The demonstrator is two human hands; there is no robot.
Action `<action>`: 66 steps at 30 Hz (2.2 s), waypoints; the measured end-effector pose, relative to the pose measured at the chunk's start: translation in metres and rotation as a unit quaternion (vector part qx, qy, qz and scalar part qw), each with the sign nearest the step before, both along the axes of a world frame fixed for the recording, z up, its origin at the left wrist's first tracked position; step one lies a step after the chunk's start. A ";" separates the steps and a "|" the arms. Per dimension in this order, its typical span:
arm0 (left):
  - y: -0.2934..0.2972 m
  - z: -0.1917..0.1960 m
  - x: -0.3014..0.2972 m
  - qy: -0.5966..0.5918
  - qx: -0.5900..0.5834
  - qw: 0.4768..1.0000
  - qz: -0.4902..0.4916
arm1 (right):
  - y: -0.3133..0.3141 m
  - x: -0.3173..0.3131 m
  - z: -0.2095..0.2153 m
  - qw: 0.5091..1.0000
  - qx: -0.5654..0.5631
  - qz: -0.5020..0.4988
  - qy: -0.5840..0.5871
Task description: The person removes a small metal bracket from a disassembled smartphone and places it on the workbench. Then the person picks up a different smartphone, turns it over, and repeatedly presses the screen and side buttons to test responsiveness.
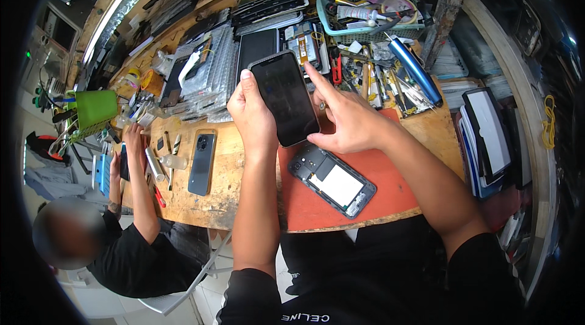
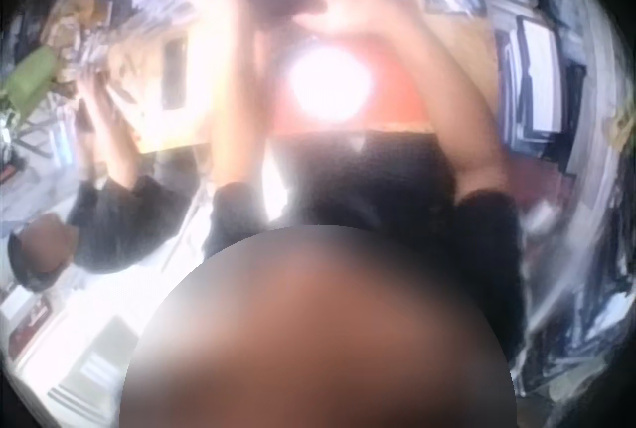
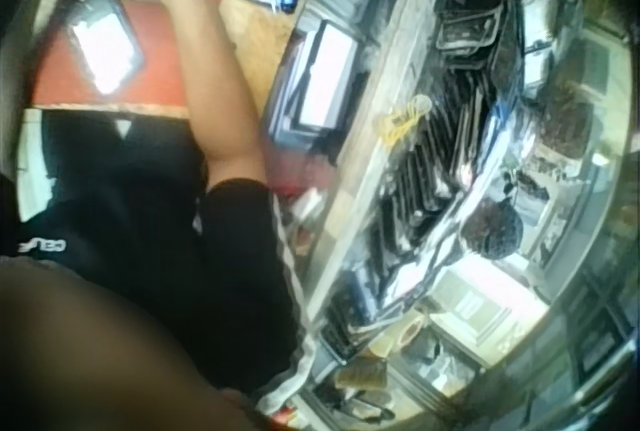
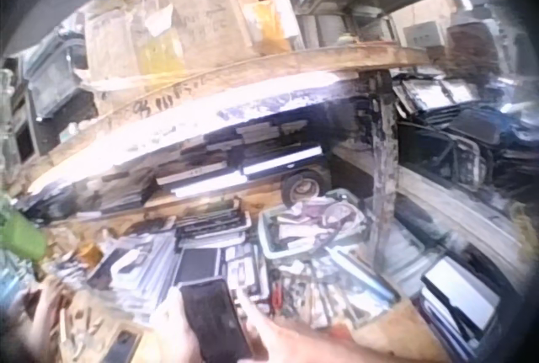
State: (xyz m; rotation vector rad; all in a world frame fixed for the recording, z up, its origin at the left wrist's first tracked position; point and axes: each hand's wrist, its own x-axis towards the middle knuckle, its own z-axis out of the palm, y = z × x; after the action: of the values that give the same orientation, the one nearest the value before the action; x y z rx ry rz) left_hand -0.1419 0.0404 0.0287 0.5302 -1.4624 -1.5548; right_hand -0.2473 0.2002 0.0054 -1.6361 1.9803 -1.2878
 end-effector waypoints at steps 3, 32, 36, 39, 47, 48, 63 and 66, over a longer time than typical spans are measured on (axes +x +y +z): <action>-0.003 0.003 0.003 0.006 0.019 1.000 -0.012 | 0.000 0.002 -0.001 0.999 -0.009 -0.006 -0.037; -0.012 0.003 0.007 0.048 0.054 0.996 -0.054 | 0.000 -0.012 0.001 0.994 -0.103 0.029 -0.010; -0.016 -0.001 0.009 0.041 0.058 0.995 -0.063 | 0.002 -0.011 -0.001 0.996 -0.080 0.031 -0.021; -0.015 0.001 0.008 0.045 0.061 0.995 -0.065 | 0.002 -0.011 0.000 0.996 -0.088 0.030 -0.006; -0.013 0.004 0.003 0.051 0.035 0.998 -0.025 | -0.001 -0.010 0.000 0.995 -0.100 0.029 0.003; -0.016 0.002 0.002 0.051 0.017 0.998 -0.012 | -0.002 -0.010 -0.001 0.997 -0.077 0.018 -0.007; -0.034 0.003 -0.001 0.055 0.039 0.997 0.026 | -0.005 -0.006 -0.005 0.997 -0.069 -0.014 0.044; -0.033 0.002 -0.001 0.054 0.046 0.997 0.013 | -0.003 -0.009 -0.004 0.997 -0.075 0.003 0.033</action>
State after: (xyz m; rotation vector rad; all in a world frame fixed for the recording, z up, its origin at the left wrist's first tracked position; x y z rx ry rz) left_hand -0.1427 0.0078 0.0307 0.5094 -1.3017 -1.6112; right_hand -0.2559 0.1967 0.0014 -1.7728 1.9565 -1.4292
